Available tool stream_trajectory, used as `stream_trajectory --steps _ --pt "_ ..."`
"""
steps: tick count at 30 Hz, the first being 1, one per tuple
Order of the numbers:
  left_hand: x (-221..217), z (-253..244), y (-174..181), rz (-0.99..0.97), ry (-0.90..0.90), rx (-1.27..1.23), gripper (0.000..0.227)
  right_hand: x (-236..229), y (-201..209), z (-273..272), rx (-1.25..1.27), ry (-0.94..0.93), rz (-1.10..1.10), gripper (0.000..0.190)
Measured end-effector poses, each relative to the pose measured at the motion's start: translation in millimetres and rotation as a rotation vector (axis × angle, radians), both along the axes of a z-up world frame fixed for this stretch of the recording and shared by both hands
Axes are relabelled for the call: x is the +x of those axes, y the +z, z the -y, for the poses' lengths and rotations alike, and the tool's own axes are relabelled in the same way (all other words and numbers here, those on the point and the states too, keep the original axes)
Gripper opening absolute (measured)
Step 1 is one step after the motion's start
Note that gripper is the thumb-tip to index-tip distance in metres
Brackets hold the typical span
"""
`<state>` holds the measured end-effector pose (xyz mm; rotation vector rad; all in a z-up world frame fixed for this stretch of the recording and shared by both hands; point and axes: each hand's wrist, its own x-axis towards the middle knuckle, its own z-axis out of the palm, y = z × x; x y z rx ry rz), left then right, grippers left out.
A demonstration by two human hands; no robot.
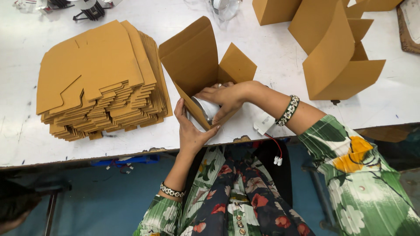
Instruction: The person folds flat cardboard pieces into small boxes by hand. They repeatedly pick up a flat piece, fold the sides and flaps to form a box, and place the finished box on the table. Later, they place a packaged electronic component into a box and close it.
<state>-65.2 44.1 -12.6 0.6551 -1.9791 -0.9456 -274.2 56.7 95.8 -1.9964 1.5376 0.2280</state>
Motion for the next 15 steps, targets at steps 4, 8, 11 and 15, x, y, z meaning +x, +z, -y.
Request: stream_trajectory --steps 4,8,11,15 --pt "1 0 4 0.008 -0.011 0.024 0.131 -13 -9 8 0.012 0.045 0.304 0.105" --pt "1 -2 2 -0.015 -0.026 0.031 0.129 -10 -21 13 0.061 -0.017 0.266 0.097" --pt "2 -1 2 0.0 -0.023 0.044 0.13 -6 -23 13 -0.005 0.027 0.235 0.096" --pt "1 0 1 0.017 0.001 0.016 0.132 -5 -22 20 0.061 -0.042 0.235 0.097"
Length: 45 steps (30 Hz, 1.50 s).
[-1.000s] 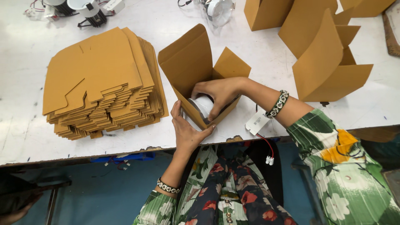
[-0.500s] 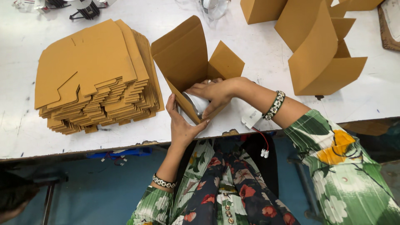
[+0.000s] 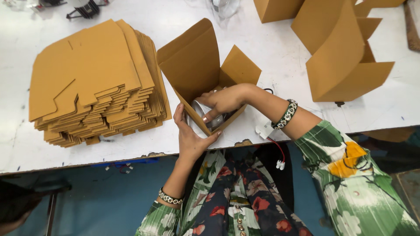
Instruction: The person folds flat cardboard pieces into small boxes by hand. They repeatedly pick up a flat piece, fold the sides and flaps to form a box, and place the finished box on the table. Later, they place a packaged electronic component into a box and close it.
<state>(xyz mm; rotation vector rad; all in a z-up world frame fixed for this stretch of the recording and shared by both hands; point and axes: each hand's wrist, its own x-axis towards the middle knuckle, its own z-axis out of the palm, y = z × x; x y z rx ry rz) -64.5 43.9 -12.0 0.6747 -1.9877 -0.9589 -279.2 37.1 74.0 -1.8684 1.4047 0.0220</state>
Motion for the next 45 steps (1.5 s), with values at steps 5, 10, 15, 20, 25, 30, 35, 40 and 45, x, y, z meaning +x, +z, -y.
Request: stream_trajectory --steps 5,10,15,20,25,30,35,40,45 --pt "-1 2 -4 -0.027 -0.024 0.029 0.131 -6 -4 6 0.095 -0.063 0.105 0.098" --pt "0 0 -2 -0.044 -0.039 0.027 0.131 3 -2 -7 0.031 -0.007 -0.088 0.099" --pt "0 0 -3 -0.005 -0.021 0.015 0.133 7 0 -22 -0.074 -0.022 -0.071 0.102" --pt "1 -1 0 -0.051 -0.056 0.03 0.13 6 11 -20 -0.098 -0.012 -0.061 0.1" --pt "2 -3 1 -0.034 -0.03 0.008 0.131 -6 29 -58 -0.455 -0.038 0.16 0.091" --pt "1 -2 1 -0.037 -0.031 0.022 0.13 -46 31 -159 -0.765 -0.49 0.322 0.045" --pt "1 1 -1 -0.021 -0.042 -0.003 0.131 -43 -4 -216 -0.904 -0.54 -0.26 0.039" --pt "-1 0 0 -0.027 -0.032 -0.004 0.13 -33 -11 -214 -0.797 -0.319 -0.323 0.058" --pt "0 0 9 -0.07 -0.031 0.015 0.128 -29 34 -200 -0.621 -0.254 -0.163 0.057"
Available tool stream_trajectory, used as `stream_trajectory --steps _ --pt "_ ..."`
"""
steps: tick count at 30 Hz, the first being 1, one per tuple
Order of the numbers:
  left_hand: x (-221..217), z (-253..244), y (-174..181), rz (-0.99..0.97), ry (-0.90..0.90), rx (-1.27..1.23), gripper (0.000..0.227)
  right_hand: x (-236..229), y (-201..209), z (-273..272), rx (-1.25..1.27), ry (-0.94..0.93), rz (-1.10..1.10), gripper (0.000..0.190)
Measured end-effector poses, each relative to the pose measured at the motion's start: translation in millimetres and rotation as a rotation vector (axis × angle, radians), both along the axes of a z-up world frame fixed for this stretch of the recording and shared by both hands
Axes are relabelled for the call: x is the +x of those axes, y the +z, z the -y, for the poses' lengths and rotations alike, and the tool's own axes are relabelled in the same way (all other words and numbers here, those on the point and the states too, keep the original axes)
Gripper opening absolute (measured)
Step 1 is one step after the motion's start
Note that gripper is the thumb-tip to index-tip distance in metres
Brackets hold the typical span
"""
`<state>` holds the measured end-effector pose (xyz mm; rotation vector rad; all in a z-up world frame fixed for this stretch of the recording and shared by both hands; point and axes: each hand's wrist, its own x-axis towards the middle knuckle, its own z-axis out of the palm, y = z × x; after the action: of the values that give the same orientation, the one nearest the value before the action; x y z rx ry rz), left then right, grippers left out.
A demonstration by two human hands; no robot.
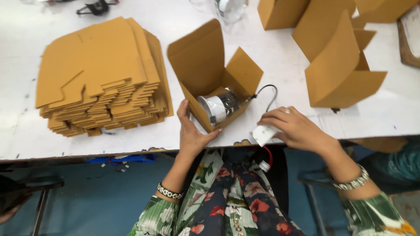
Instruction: The person folds flat cardboard pieces into small boxes by hand. They repeatedly pick up a flat piece, fold the sides and flaps to form a box, and place the finished box on the table. Later, they place a packaged electronic component into a box and close it.
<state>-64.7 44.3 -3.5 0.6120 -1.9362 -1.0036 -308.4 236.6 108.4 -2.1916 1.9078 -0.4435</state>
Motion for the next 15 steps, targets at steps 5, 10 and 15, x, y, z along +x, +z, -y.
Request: stream_trajectory --steps 5,10,15 --pt "1 0 -2 0.042 0.025 -0.037 0.127 14 48 19 -0.5 -0.048 0.389 0.051" --pt "0 0 0 0.024 0.062 -0.083 0.122 33 54 110 -0.647 -0.118 -0.14 0.057" --pt "1 0 4 0.062 0.072 -0.065 0.121 42 32 162 -0.141 -0.049 -0.116 0.052"
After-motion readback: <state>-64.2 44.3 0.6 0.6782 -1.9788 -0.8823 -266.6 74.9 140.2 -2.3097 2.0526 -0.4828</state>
